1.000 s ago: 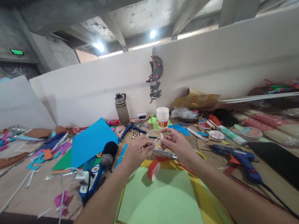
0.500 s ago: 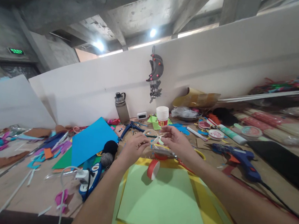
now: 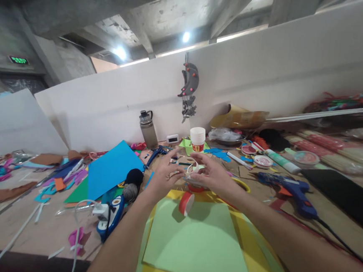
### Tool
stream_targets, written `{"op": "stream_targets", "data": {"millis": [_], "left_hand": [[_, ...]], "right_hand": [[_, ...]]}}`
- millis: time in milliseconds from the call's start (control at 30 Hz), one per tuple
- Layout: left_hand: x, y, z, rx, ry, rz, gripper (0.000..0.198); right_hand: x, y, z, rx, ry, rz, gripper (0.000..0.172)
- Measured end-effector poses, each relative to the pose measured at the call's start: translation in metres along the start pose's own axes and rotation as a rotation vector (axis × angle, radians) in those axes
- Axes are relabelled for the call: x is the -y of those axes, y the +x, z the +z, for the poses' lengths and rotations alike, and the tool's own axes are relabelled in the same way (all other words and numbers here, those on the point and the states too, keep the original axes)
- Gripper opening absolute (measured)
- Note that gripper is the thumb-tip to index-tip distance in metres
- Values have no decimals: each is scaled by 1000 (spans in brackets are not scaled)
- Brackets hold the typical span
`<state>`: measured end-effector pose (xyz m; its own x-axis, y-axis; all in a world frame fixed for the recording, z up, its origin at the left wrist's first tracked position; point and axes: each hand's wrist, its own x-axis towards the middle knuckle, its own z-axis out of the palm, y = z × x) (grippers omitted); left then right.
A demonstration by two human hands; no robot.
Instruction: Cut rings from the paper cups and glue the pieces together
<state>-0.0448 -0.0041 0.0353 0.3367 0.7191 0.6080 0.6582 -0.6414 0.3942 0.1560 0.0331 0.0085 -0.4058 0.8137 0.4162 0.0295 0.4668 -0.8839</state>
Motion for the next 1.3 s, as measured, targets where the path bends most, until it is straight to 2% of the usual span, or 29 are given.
{"op": "stream_targets", "data": {"millis": [200,433,667,733,833,933,1033,1200,1300], "left_hand": [[6,0,3,39,-38,-69,10],[17,1,-8,106,24,-213,9],[20,3,-18,89,-114,-284,14],[19,3,-18,72,-205,-326,17],[17,2,-15,40,-500,-491,24],[13,1,-13,7,-926,-687,30],[9,0,-12,55,-1244,-795,34],[3,-1,-6,142,-1404,-811,30],[-2,-1,-3,147,-1391,-819,29]], "right_hand": [[5,-1,0,-17,-10,8,59],[13,-1,-3,14,-57,55,44],[22,-6,-9,293,-199,-13,34],[22,-6,-9,288,-229,-10,29],[19,-3,-8,102,-198,-8,24],[13,0,-8,-52,-138,-61,35],[10,0,-8,-37,-118,-112,48],[14,-6,-3,-2,-153,-167,74],[15,-8,0,-9,-228,-257,73]]}}
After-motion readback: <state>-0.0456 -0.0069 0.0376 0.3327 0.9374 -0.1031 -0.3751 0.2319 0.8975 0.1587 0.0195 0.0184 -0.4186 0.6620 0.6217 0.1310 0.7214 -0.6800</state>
